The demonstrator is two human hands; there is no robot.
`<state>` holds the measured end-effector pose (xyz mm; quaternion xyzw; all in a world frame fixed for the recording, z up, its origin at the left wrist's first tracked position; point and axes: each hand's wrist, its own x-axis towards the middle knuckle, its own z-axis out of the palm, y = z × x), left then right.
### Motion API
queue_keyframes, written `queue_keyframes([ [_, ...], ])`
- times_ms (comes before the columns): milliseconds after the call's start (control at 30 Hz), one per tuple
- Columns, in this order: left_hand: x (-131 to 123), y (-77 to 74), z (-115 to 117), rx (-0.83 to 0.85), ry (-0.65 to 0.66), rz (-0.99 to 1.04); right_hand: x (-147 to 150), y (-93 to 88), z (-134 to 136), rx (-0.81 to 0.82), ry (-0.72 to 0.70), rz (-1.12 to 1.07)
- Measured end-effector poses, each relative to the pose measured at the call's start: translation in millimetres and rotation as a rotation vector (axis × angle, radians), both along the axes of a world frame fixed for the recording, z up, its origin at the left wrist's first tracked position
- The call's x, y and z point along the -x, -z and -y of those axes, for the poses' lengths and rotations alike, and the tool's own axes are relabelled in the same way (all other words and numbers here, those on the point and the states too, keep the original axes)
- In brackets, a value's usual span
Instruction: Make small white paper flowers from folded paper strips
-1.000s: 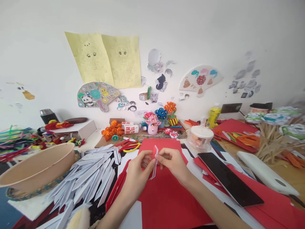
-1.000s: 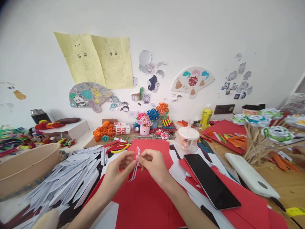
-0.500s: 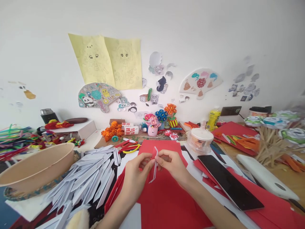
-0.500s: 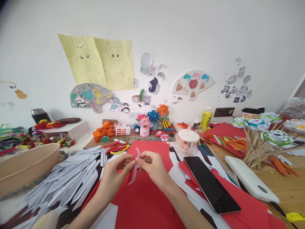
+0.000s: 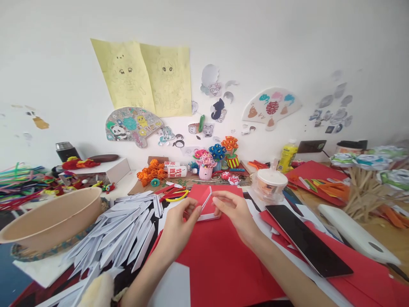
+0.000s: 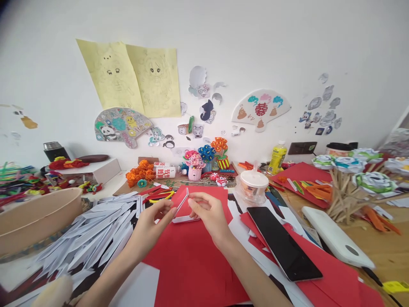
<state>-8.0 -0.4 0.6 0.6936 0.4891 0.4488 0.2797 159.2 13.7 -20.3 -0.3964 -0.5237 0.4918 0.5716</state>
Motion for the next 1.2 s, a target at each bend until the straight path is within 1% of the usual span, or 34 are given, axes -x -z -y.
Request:
queue_keyframes([
  [67, 0.6, -0.8, -0.4, -0.004, 0.019, -0.018, 0.2, 0.6, -0.5, 0.007, -0.015, -0.018],
  [167, -1.0, -0.2, 0.3, 0.018, 0.065, -0.037, 1.5, -0.2, 0.2, 0.001, -0.119, 0.003],
  [233, -2.0, 0.7, 0.8, 0.048, 0.095, -0.047, 2.3, -1.6, 1.0, -0.009, -0.159, 0.034],
  [333, -2.6, 1.7, 0.9, 0.064, 0.106, -0.060, 2.3, -3.0, 1.2, -0.013, -0.138, 0.053],
  [600, -3.6, 2.2, 2.6, 0.031, 0.068, -0.049, 0.2, 0.1, -0.1, -0.036, -0.134, 0.090],
  [967, -5.8, 3.9, 4.3, 0.044, 0.080, -0.095, 0.5, 1.3, 0.1, -0.028, -0.103, 0.073],
  [1200, -6.8, 2.2, 5.1, 0.048, 0.077, -0.059, 0.2, 1.4, 0.6, -0.035, -0.100, 0.082],
])
